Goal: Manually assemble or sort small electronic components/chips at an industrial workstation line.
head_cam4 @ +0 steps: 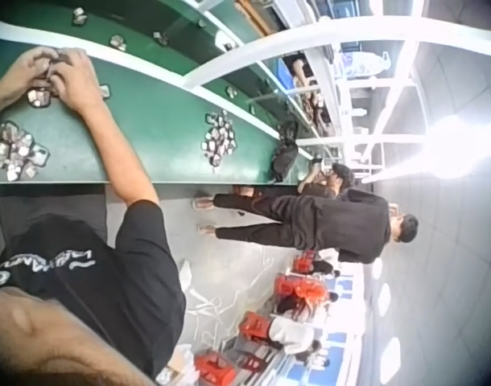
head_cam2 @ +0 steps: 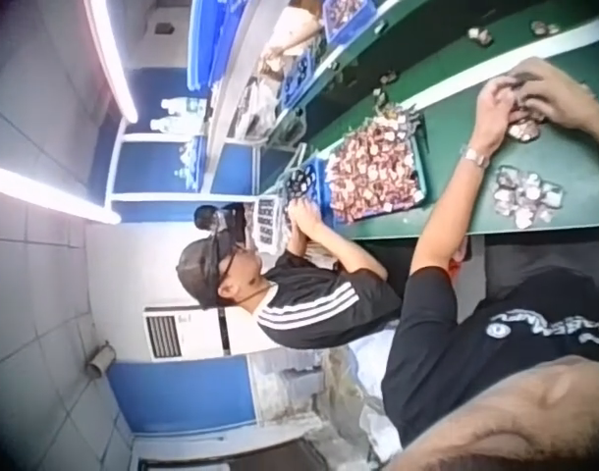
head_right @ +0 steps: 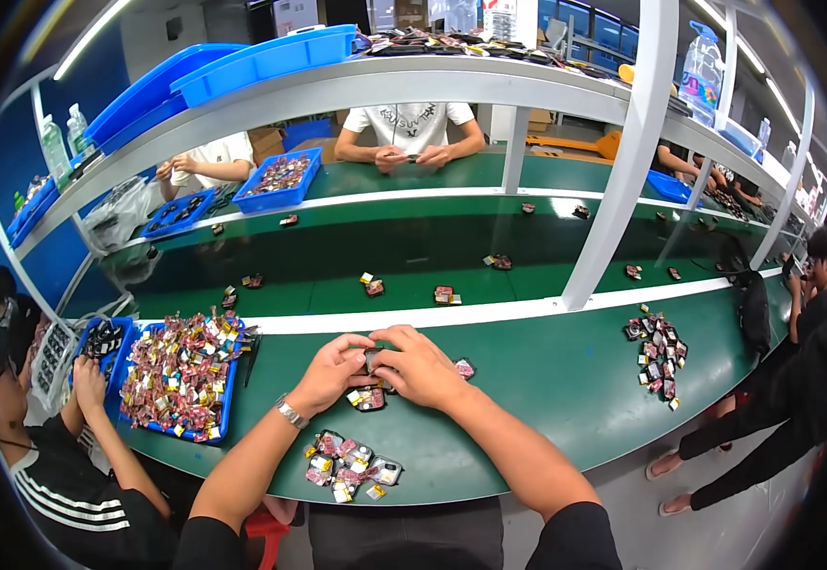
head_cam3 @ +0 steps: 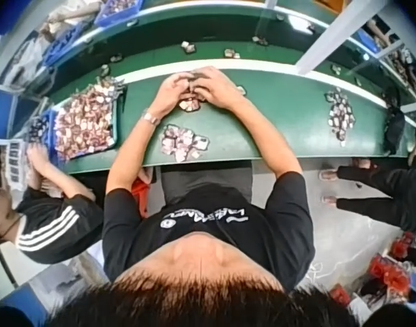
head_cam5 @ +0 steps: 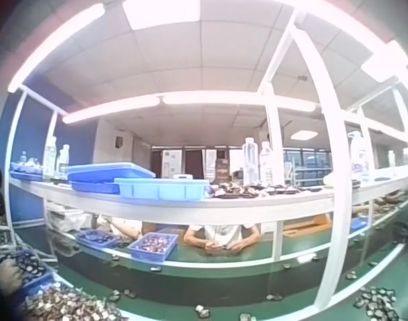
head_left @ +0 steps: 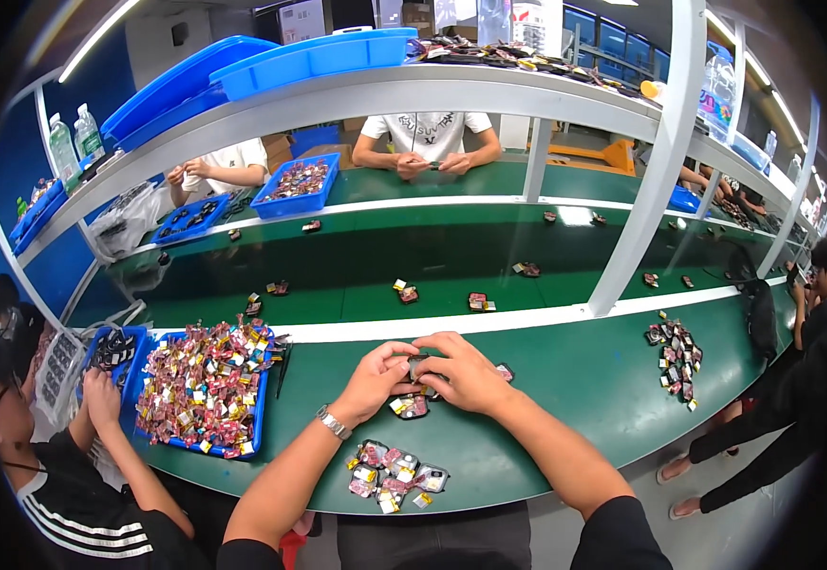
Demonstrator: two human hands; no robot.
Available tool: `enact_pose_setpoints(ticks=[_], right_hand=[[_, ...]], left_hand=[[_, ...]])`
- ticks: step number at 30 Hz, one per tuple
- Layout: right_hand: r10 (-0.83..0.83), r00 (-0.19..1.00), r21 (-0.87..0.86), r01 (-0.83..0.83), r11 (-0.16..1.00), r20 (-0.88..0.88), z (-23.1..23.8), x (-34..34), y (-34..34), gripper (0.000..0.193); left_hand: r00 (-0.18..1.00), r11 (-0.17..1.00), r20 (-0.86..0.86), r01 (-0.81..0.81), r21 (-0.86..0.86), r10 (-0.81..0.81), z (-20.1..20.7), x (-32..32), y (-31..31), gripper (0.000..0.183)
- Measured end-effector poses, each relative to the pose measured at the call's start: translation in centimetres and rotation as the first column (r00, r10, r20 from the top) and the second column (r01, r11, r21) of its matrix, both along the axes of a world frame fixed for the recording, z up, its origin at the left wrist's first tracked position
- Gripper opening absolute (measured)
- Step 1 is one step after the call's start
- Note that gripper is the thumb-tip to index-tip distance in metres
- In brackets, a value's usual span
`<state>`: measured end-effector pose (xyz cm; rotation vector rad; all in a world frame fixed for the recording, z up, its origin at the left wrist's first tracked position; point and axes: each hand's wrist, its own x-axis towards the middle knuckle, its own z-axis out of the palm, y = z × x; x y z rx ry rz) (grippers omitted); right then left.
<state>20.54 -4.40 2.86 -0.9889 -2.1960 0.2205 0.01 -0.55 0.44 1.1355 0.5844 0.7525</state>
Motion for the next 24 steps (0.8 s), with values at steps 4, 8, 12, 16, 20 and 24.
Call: enact_pose_setpoints(ticks=[4,8,12,16,20,24], right_hand=[[-0.048,0.996,-0.003,0.047,0.999,-0.070,-0.30,-0.29,-0.04,0.008],[-0.134,0.982,-0.047,0.129,0.991,-0.131,-0.31,-0.52,-0.09,0.007],[-0.132,0.980,-0.110,0.116,0.987,-0.146,-0.27,-0.75,-0.29,0.008],[-0.049,0.987,-0.153,0.025,0.988,-0.154,-0.36,-0.57,-0.34,0.009],[-0.122,0.969,-0.174,0.085,0.981,-0.216,-0.30,-0.67,-0.52,0.010],[-0.151,0.957,-0.192,0.105,0.976,-0.246,-0.60,-0.80,-0.59,0.009]], left_hand=[[0.999,0.999,0.037,0.027,-0.016,-0.027,0.15,0.11,0.21,0.033],[0.991,0.992,0.066,0.115,0.061,-0.119,0.25,0.11,0.19,0.037],[0.995,0.995,0.033,0.092,0.047,-0.094,0.05,-0.10,0.32,0.039],[0.996,0.997,0.033,0.082,0.002,-0.082,0.22,-0.24,0.35,0.042],[0.988,0.991,0.086,0.129,0.017,-0.130,0.19,-0.46,0.40,0.048],[0.989,0.989,0.059,0.130,0.065,-0.134,0.27,-0.30,0.28,0.046]])
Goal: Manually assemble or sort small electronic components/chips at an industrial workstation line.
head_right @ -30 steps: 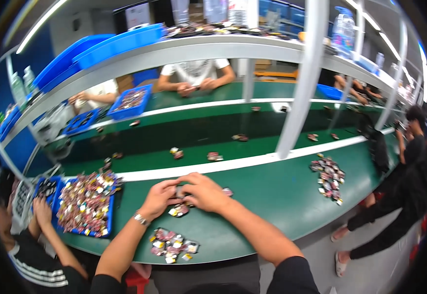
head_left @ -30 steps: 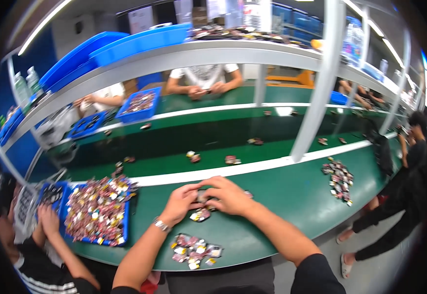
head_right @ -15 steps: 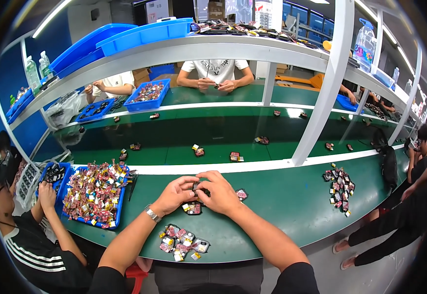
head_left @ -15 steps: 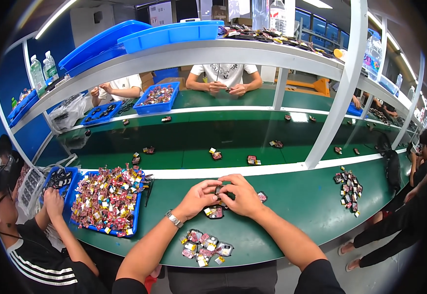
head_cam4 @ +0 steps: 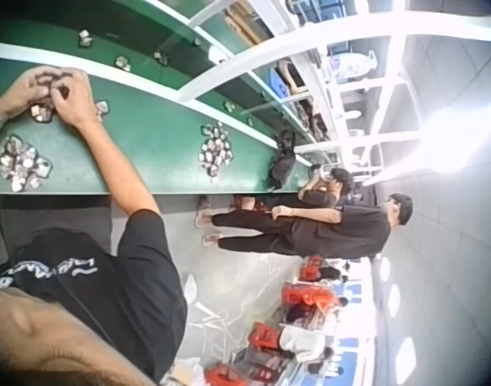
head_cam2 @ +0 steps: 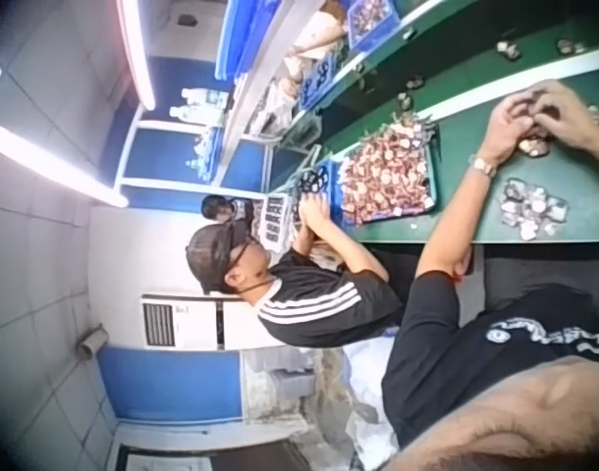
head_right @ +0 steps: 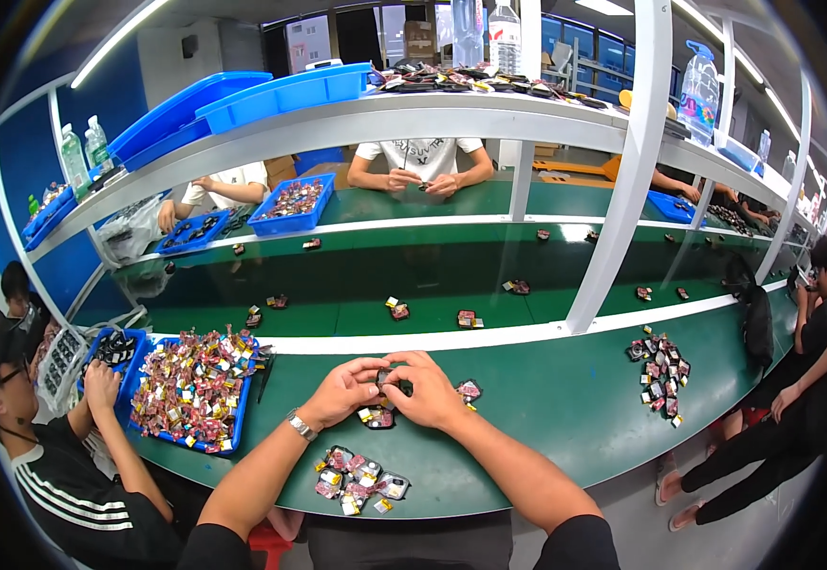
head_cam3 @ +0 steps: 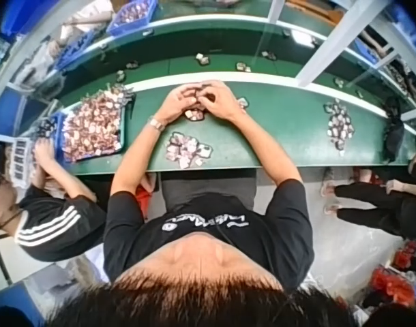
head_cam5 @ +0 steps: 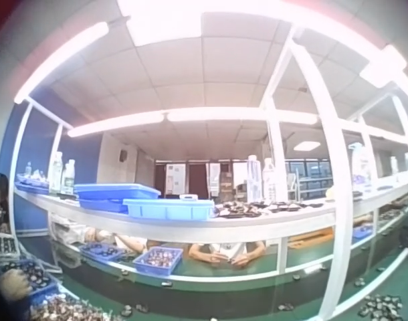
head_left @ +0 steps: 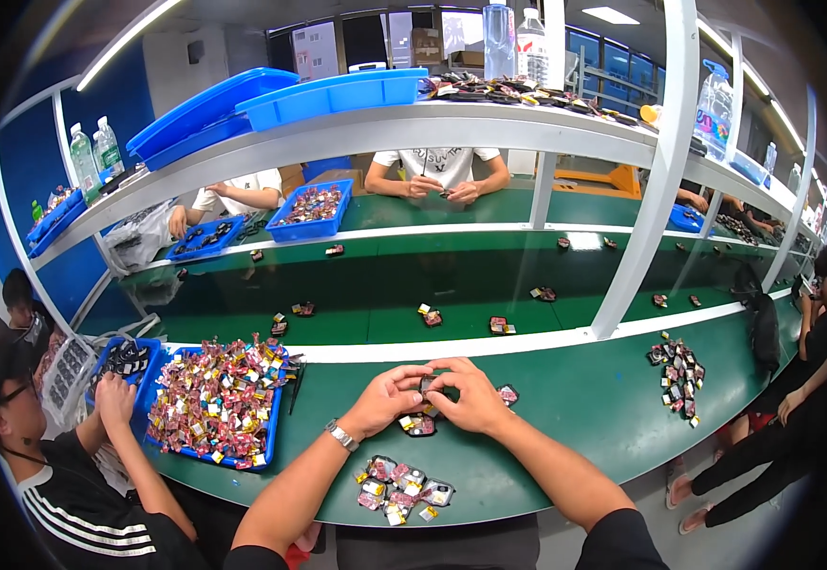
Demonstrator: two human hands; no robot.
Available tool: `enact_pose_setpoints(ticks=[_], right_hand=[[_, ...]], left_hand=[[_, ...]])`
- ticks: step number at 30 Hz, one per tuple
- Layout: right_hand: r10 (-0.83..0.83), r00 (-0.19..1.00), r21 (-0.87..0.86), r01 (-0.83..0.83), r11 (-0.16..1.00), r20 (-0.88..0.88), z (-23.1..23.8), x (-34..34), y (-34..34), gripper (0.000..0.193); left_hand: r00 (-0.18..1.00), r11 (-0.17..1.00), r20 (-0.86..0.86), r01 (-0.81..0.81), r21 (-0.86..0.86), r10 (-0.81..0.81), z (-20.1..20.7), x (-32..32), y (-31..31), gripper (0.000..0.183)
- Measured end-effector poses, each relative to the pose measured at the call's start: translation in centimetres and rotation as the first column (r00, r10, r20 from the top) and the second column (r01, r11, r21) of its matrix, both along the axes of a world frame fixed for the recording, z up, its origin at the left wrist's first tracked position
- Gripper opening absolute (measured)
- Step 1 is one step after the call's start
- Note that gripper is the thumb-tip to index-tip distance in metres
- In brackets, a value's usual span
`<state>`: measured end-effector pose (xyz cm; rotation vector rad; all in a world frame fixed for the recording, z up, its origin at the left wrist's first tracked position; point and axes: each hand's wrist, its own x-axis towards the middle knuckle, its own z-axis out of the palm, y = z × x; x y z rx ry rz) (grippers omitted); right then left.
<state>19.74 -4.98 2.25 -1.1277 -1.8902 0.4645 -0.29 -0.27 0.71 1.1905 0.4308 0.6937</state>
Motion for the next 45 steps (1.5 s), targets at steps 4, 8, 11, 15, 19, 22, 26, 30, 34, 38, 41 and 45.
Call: enact_pose_setpoints(ticks=[4,8,11,15,19,22,26,30,34,38,41,45], right_hand=[[0.144,0.990,-0.030,-0.143,0.989,0.004,0.4,0.7,0.0,0.010],[0.104,0.995,0.026,-0.104,0.994,0.000,0.4,0.3,-0.1,0.009],[-0.041,0.999,0.120,0.039,0.992,0.015,0.2,-0.3,-0.4,0.009],[-0.058,0.998,0.137,0.059,0.989,-0.008,-0.2,-0.8,-0.5,0.008],[-0.088,0.995,0.139,0.092,0.986,-0.035,-0.3,-1.0,-0.6,0.010],[-0.084,0.993,0.084,0.091,0.992,-0.084,-0.8,-1.3,-0.5,0.011],[-0.046,0.992,0.069,0.054,0.996,-0.118,-1.3,-1.1,0.0,0.012],[-0.095,0.991,0.088,0.104,0.991,-0.097,-1.1,-1.3,-0.3,0.014],[-0.104,0.989,0.057,0.110,0.992,-0.104,-1.3,-1.5,-0.4,0.015],[-0.101,0.993,0.044,0.104,0.994,-0.068,-1.5,-1.5,-0.4,0.015],[-0.114,0.990,0.040,0.118,0.992,-0.083,-1.7,-1.5,-0.4,0.015],[-0.074,0.993,0.067,0.081,0.995,-0.091,-1.4,-1.6,-0.3,0.016]], left_hand=[[1.000,0.998,-0.018,0.018,-0.064,-0.020,-0.1,0.1,0.0,0.037],[0.999,0.998,0.025,-0.019,-0.056,0.020,-0.6,0.2,0.0,0.033],[0.997,0.993,0.061,-0.040,-0.113,0.047,-0.7,0.3,0.1,0.033],[0.995,0.991,0.087,-0.043,-0.128,0.055,-0.9,0.3,0.0,0.030],[0.992,0.988,0.107,-0.051,-0.147,0.068,-1.2,0.3,0.3,0.028],[0.992,0.988,0.099,-0.058,-0.141,0.073,-1.2,0.3,0.4,0.027],[0.991,0.988,0.111,-0.057,-0.146,0.074,-1.4,0.1,0.5,0.027],[0.990,0.986,0.116,-0.056,-0.154,0.074,-1.4,0.1,0.4,0.026],[0.989,0.986,0.126,-0.055,-0.155,0.075,-1.3,0.3,0.3,0.026],[0.992,0.988,0.097,-0.071,-0.136,0.085,-1.3,0.4,0.2,0.025],[0.993,0.987,0.064,-0.090,-0.132,0.099,-1.2,0.5,0.1,0.024],[0.990,0.988,0.078,-0.111,-0.109,0.120,-1.3,0.5,0.0,0.025]])
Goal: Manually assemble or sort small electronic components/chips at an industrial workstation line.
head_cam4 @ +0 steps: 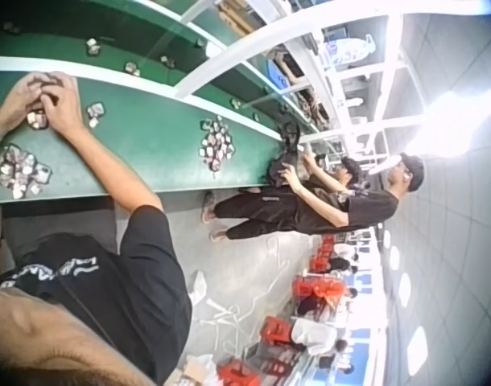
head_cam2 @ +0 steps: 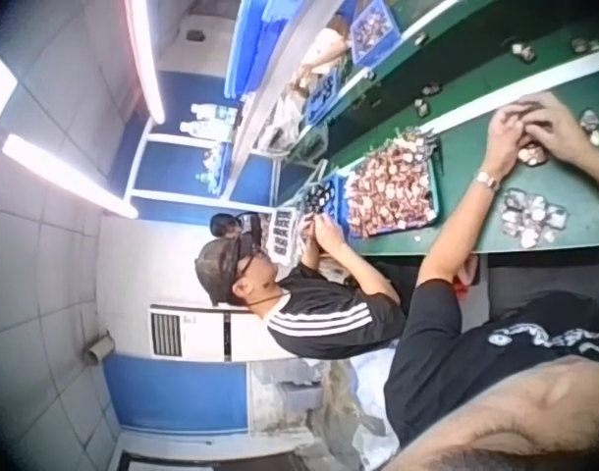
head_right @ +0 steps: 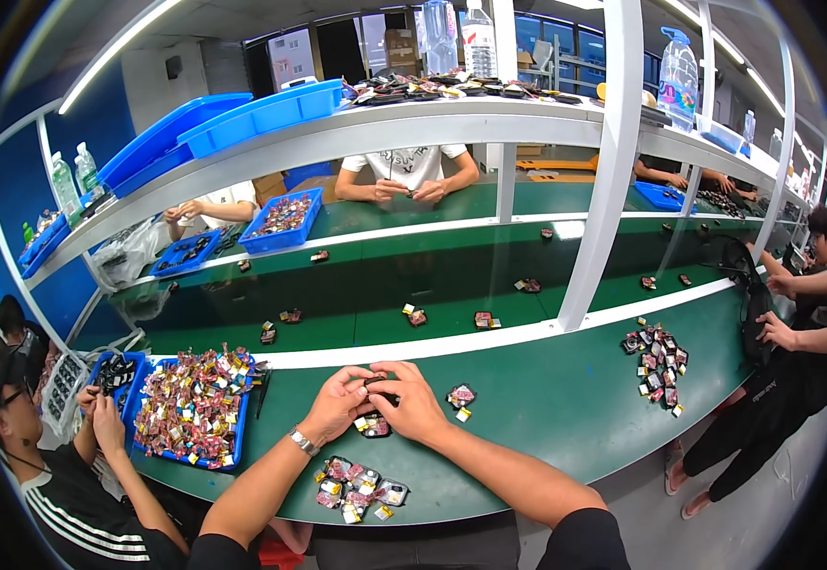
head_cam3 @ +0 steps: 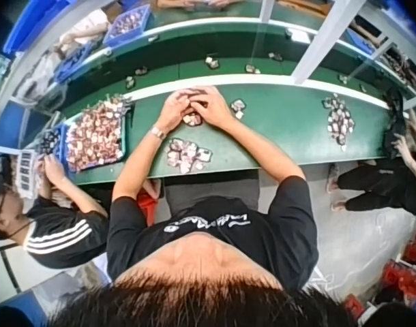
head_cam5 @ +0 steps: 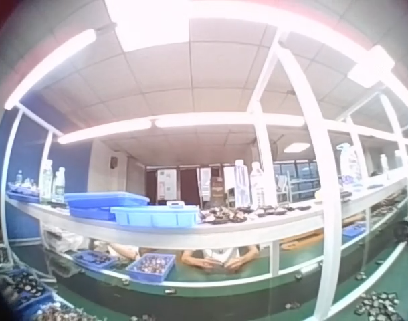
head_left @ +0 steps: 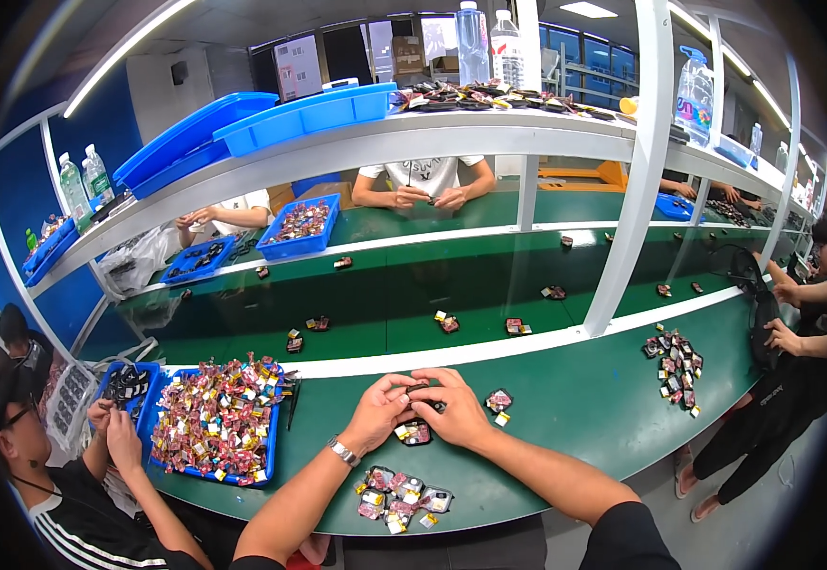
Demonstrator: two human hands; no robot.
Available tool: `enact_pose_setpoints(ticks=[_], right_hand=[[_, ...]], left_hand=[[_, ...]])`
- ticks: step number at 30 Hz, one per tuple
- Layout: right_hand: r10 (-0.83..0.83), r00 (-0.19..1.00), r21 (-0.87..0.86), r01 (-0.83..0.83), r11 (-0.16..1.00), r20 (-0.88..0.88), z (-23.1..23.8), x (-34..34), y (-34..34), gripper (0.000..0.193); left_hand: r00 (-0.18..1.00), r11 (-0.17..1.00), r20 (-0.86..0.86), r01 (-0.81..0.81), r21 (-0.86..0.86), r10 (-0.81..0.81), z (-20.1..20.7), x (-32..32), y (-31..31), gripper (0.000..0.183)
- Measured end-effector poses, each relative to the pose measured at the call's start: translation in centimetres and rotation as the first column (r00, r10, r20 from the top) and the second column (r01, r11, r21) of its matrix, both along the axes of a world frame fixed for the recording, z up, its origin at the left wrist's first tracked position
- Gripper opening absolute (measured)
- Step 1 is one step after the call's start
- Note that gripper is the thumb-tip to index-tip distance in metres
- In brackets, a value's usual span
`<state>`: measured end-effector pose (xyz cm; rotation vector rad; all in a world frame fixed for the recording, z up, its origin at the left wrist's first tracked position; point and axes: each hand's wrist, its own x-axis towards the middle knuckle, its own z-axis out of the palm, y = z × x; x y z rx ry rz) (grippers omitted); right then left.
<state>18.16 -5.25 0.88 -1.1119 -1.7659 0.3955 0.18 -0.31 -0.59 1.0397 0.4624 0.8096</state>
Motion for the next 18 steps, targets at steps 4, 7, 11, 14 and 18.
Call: enact_pose_setpoints(ticks=[4,7,11,14,18], right_hand=[[0.010,1.000,0.018,-0.010,1.000,0.017,0.4,0.1,0.1,0.016],[-0.002,1.000,-0.014,0.002,1.000,0.025,-0.3,0.2,0.3,0.017],[0.034,0.999,-0.023,-0.033,0.999,0.031,-0.4,0.2,0.5,0.020],[-0.031,0.999,0.068,0.028,0.997,0.042,0.0,0.0,0.3,0.016],[-0.075,0.997,0.180,0.074,0.981,0.000,0.2,-0.3,0.6,0.013]], left_hand=[[0.999,1.000,0.031,-0.014,0.003,0.014,-0.1,-0.1,0.3,0.025],[1.000,1.000,0.006,-0.028,0.012,0.028,0.1,0.2,-0.1,0.024],[0.995,0.996,-0.059,-0.072,0.055,0.075,0.1,0.3,-0.3,0.024],[0.994,0.996,-0.062,-0.083,0.024,0.084,0.3,0.6,-0.4,0.025],[0.992,0.996,-0.080,-0.094,-0.001,0.094,0.5,0.4,-0.4,0.026]])
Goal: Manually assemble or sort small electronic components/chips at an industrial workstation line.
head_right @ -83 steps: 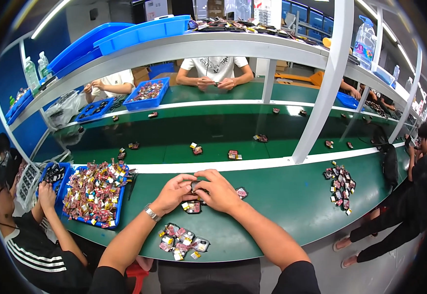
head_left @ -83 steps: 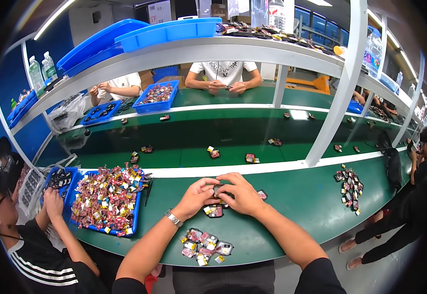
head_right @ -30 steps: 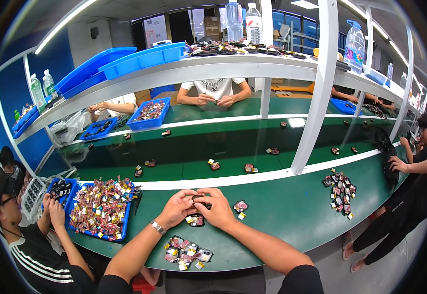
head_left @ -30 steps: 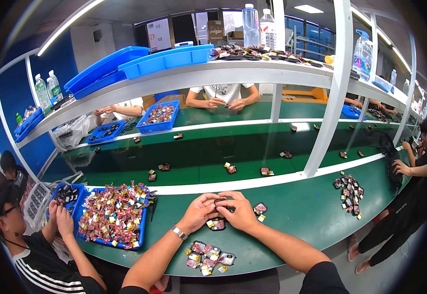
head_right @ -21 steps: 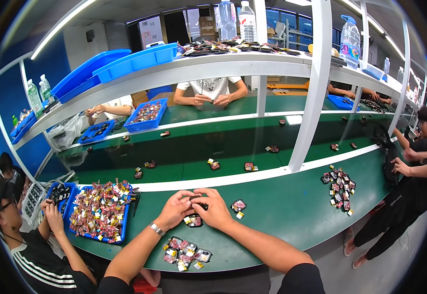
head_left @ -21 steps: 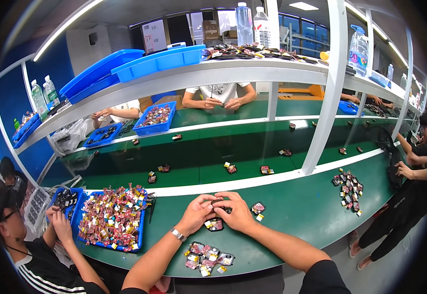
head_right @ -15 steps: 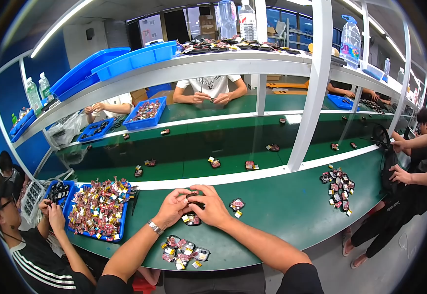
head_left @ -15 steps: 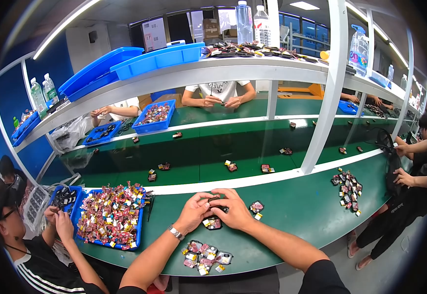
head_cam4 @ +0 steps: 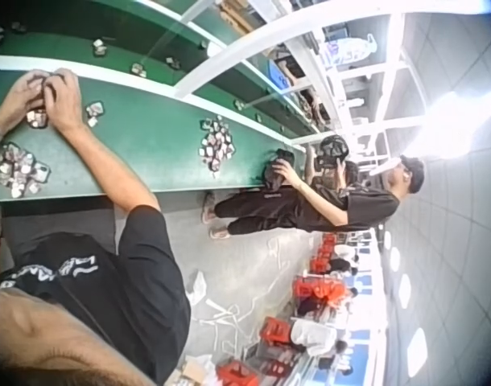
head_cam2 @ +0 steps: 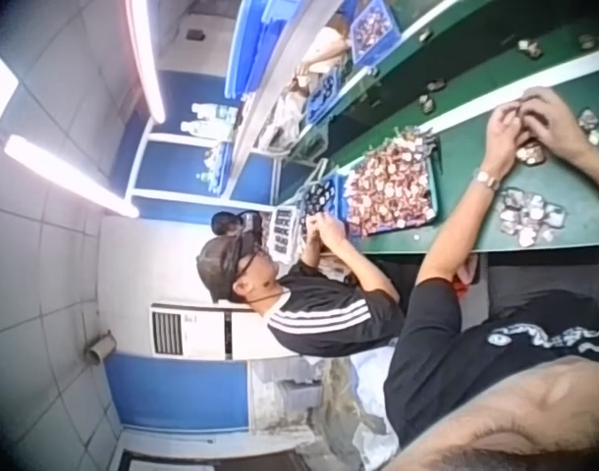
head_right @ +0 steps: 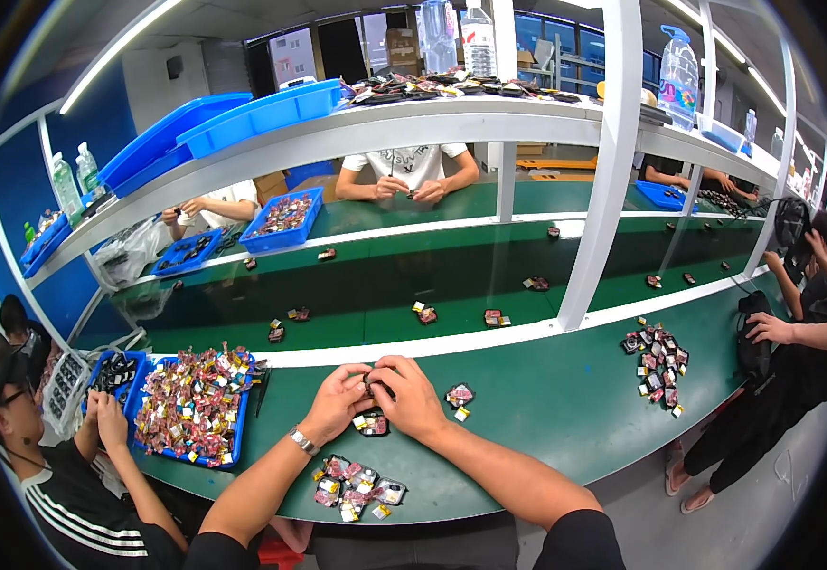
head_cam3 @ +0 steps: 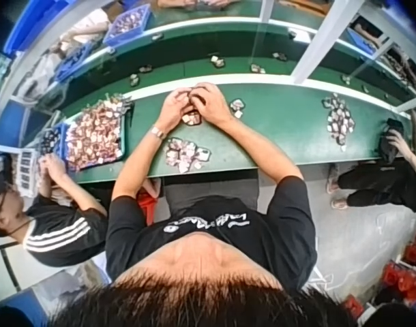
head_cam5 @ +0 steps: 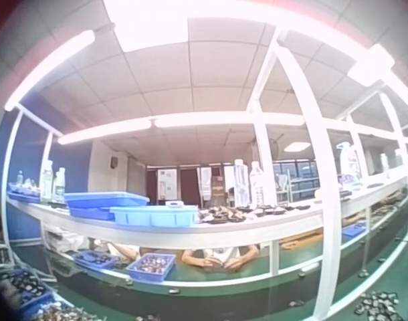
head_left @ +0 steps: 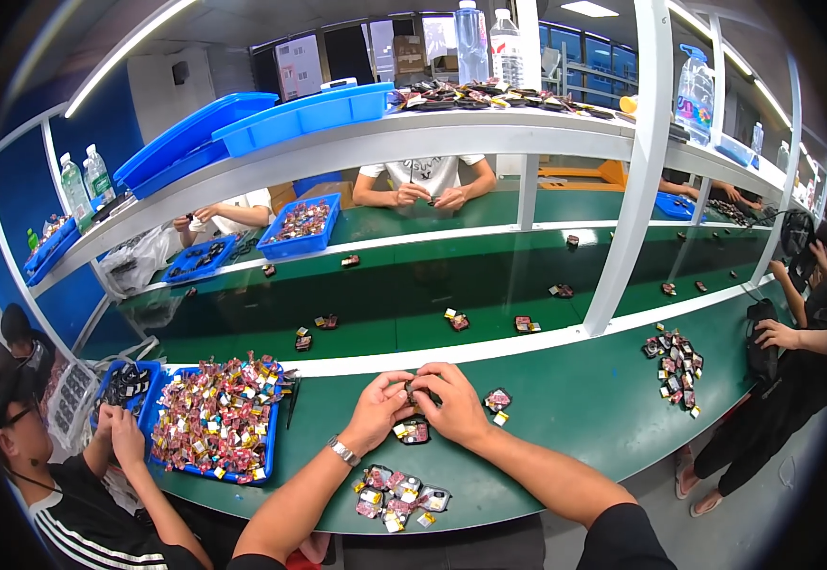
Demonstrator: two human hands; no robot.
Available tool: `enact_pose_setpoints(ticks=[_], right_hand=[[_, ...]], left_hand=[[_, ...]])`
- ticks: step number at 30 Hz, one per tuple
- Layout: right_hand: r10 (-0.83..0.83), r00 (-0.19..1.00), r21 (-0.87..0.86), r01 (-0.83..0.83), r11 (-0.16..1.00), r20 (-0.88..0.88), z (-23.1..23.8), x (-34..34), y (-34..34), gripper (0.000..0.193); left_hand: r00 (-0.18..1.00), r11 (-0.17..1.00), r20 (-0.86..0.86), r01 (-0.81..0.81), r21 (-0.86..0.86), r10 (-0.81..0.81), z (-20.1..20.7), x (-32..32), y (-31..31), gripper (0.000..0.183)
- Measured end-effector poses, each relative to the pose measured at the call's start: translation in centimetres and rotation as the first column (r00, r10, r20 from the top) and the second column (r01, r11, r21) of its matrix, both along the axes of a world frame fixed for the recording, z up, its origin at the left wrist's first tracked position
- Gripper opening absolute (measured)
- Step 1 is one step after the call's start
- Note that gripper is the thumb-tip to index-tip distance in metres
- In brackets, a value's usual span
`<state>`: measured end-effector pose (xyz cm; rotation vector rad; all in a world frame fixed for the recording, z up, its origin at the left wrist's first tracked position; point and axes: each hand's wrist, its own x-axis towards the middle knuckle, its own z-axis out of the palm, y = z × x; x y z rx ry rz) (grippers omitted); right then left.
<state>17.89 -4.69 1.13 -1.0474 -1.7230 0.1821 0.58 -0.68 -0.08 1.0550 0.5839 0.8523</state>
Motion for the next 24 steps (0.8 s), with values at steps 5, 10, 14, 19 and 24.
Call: enact_pose_setpoints(ticks=[5,10,14,19,24], right_hand=[[-0.032,0.998,0.074,0.028,0.997,0.047,0.23,-0.19,-0.10,0.015],[-0.067,0.993,0.091,0.058,0.994,0.101,0.18,-0.05,-0.43,0.017],[-0.097,0.973,0.189,0.057,0.980,0.211,-0.06,-0.26,-0.17,0.014],[-0.134,0.969,0.146,0.105,0.984,0.209,-0.54,-0.47,-0.13,0.012],[-0.116,0.973,0.172,0.081,0.982,0.201,0.04,-0.30,-0.21,0.011]], left_hand=[[1.000,1.000,0.014,0.004,-0.005,-0.004,0.18,0.15,-0.18,0.027],[1.000,1.000,0.015,0.017,-0.022,-0.017,-0.13,0.29,0.01,0.026],[0.999,0.999,0.033,0.010,-0.033,-0.009,-0.30,0.08,0.16,0.025],[1.000,1.000,-0.003,-0.014,-0.023,0.014,0.14,0.41,-0.08,0.024],[0.996,0.996,-0.033,-0.078,0.034,0.080,-0.53,0.69,-0.20,0.021]])
